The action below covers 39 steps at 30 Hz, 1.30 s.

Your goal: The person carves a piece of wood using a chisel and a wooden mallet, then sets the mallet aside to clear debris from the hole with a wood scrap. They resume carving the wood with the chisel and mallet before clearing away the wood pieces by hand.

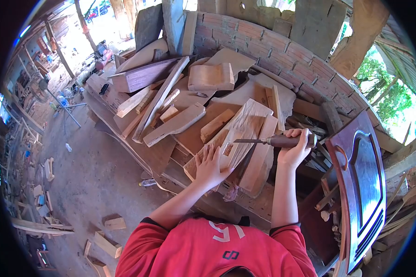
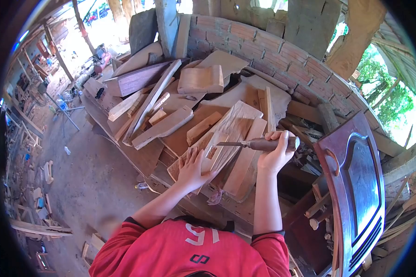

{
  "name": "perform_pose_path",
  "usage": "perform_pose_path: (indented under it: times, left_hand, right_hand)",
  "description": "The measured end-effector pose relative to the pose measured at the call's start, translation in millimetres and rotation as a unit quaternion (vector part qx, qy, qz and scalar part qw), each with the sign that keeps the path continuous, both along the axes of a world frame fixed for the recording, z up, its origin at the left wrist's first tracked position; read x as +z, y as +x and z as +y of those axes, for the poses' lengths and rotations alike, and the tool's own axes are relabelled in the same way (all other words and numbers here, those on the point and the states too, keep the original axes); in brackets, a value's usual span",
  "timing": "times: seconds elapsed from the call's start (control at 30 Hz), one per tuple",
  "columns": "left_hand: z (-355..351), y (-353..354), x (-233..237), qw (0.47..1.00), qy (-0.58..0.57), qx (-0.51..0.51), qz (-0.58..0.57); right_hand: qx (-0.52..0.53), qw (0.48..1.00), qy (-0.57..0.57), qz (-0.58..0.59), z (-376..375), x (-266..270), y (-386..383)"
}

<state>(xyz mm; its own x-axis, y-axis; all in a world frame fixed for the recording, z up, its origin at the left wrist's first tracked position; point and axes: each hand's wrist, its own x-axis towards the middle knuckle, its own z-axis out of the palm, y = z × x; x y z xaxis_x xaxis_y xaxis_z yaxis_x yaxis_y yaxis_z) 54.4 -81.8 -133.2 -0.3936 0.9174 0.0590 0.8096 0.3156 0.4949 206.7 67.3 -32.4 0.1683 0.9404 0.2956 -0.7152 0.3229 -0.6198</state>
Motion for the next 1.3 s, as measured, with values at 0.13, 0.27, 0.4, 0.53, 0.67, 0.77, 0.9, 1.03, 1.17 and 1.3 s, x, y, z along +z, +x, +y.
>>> perform_pose_path:
  times: [0.13, 0.27, 0.4, 0.53, 0.67, 0.77, 0.9, 1.03, 1.17, 1.3]
  left_hand:
    - [-1, 0, 1, 1.000, 0.000, 0.000, 0.001]
    - [0, -2, 0, 1.000, 0.006, 0.002, -0.009]
    - [0, 0, 11, 0.999, -0.018, -0.005, -0.047]
    - [-1, -1, 5, 0.999, -0.014, -0.005, -0.047]
    - [-1, 0, 6, 0.998, -0.015, 0.001, -0.054]
    - [-2, -1, 6, 0.999, -0.004, -0.001, -0.054]
    - [0, -1, 5, 0.999, -0.013, 0.000, -0.052]
    - [1, -2, 4, 0.999, -0.020, -0.002, -0.048]
    - [-1, -2, 10, 0.998, -0.028, -0.011, -0.051]
    - [0, -2, 8, 0.996, -0.043, -0.048, -0.066]
  right_hand:
    - [0.011, 0.999, 0.037, -0.022, -4, 5, 0]
    - [0.008, 0.999, 0.041, -0.030, -8, 4, -1]
    - [-0.008, 0.999, 0.022, -0.027, -6, -1, -4]
    - [-0.002, 0.997, 0.058, -0.055, -9, 1, -6]
    - [-0.014, 0.986, 0.132, -0.098, -17, 10, -14]
    - [0.000, 0.977, 0.164, -0.139, -21, 14, -23]
    - [0.025, 0.961, 0.176, -0.212, -29, 25, -34]
    - [0.050, 0.945, 0.177, -0.271, -37, 33, -50]
    - [0.045, 0.943, 0.194, -0.266, -34, 26, -52]
    - [0.036, 0.961, 0.184, -0.202, -31, 19, -42]
